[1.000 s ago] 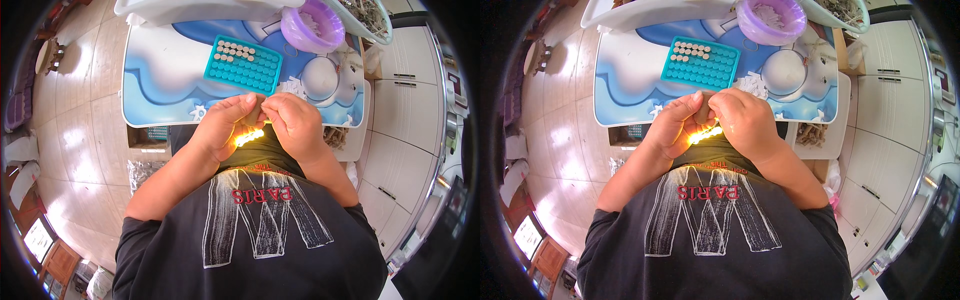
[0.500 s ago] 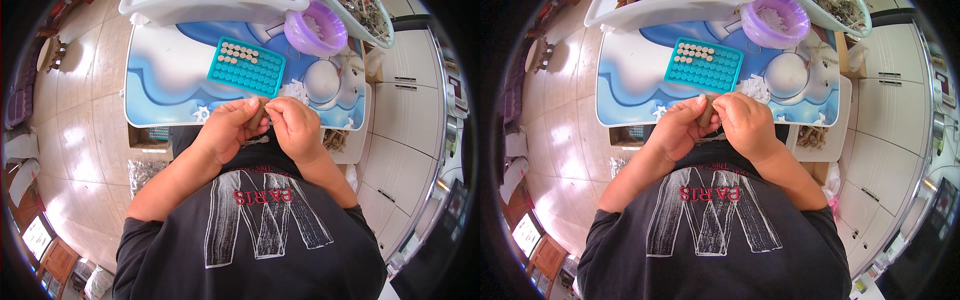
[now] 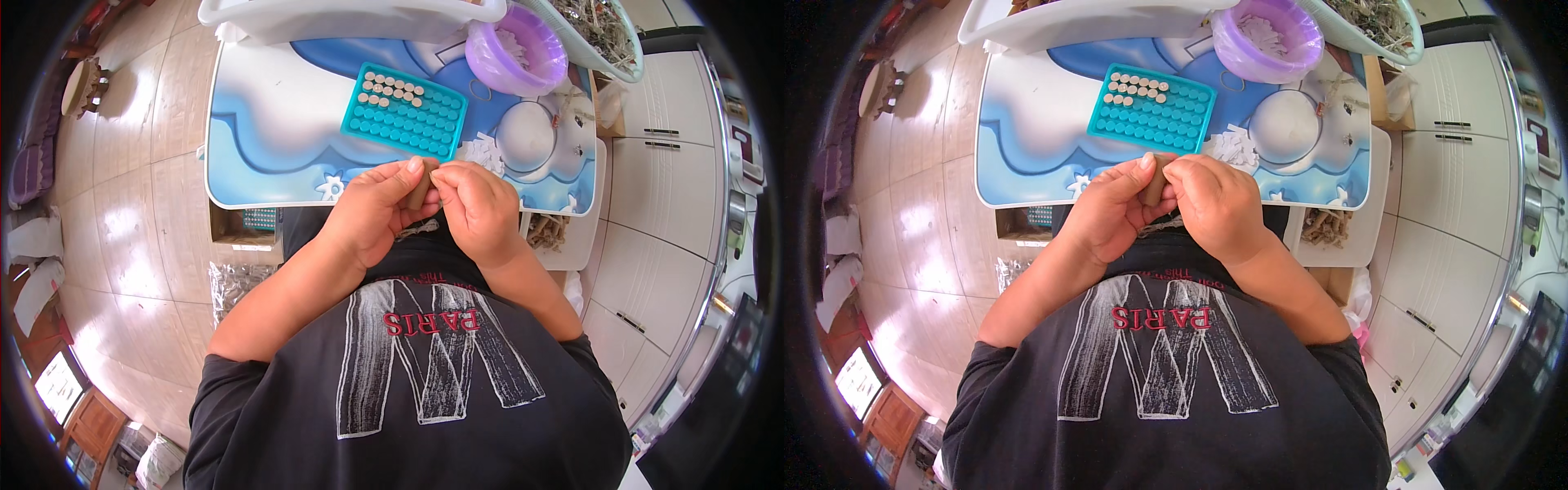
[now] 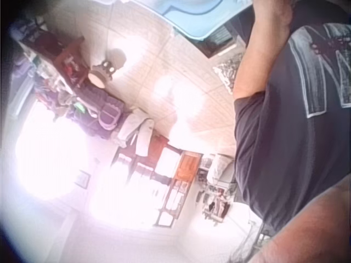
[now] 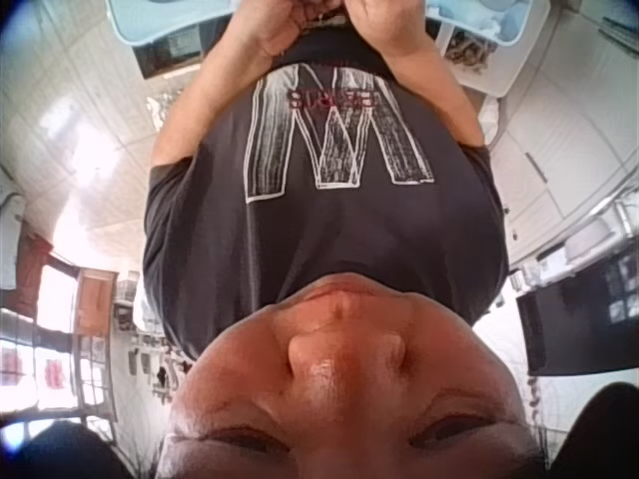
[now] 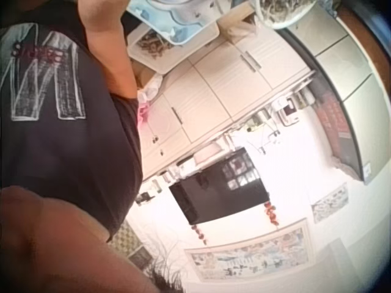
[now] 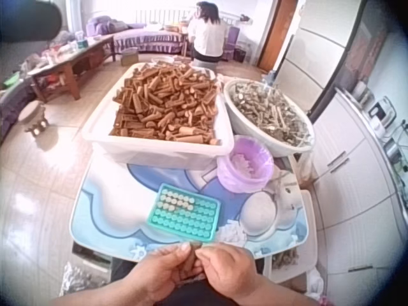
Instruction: The person assembles small wooden blocks by inserting metal pins and securing them with a string. They repeatedly pick up blocks, insert pins, and tie the string around the assembly, placing finished units into a container.
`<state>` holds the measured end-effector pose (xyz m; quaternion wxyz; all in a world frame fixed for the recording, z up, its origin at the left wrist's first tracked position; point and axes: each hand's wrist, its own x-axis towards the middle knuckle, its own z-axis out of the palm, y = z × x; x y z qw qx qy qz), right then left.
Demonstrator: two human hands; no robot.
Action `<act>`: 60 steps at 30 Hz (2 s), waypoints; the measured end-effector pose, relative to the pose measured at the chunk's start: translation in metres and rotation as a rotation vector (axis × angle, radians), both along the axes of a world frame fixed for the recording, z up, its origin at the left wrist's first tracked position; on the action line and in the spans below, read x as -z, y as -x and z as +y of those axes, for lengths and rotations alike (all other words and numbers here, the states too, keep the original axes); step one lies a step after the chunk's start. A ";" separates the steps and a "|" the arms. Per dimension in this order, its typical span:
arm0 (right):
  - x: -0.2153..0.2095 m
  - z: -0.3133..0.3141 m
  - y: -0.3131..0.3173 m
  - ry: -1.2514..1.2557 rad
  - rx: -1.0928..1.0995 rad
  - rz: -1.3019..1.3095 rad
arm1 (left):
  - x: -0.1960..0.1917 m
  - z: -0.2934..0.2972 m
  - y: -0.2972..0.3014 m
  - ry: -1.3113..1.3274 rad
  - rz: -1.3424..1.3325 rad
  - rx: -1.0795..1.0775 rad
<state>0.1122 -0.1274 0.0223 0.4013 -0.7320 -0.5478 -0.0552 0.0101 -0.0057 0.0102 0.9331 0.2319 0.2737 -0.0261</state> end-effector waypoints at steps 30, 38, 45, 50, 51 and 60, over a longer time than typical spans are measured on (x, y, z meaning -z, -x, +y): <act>-0.010 -0.023 -0.017 -0.053 -0.106 1.504 | -0.031 0.005 0.005 -0.450 -0.057 0.182; -0.015 -0.057 -0.028 -0.283 0.058 1.461 | -0.056 0.026 -0.021 -1.492 -0.342 0.219; -0.048 -0.191 -0.099 -0.535 0.774 0.914 | -0.101 0.172 -0.091 -2.259 -0.214 -0.361; -0.018 -0.284 -0.127 -0.243 1.138 0.792 | -0.114 0.216 -0.143 -2.372 0.254 -0.047; -0.005 -0.291 -0.128 -0.180 1.201 0.773 | -0.114 0.219 -0.151 -2.370 0.275 -0.026; 0.062 -0.288 -0.121 0.034 1.229 0.859 | -0.130 0.189 -0.206 -2.580 0.391 0.136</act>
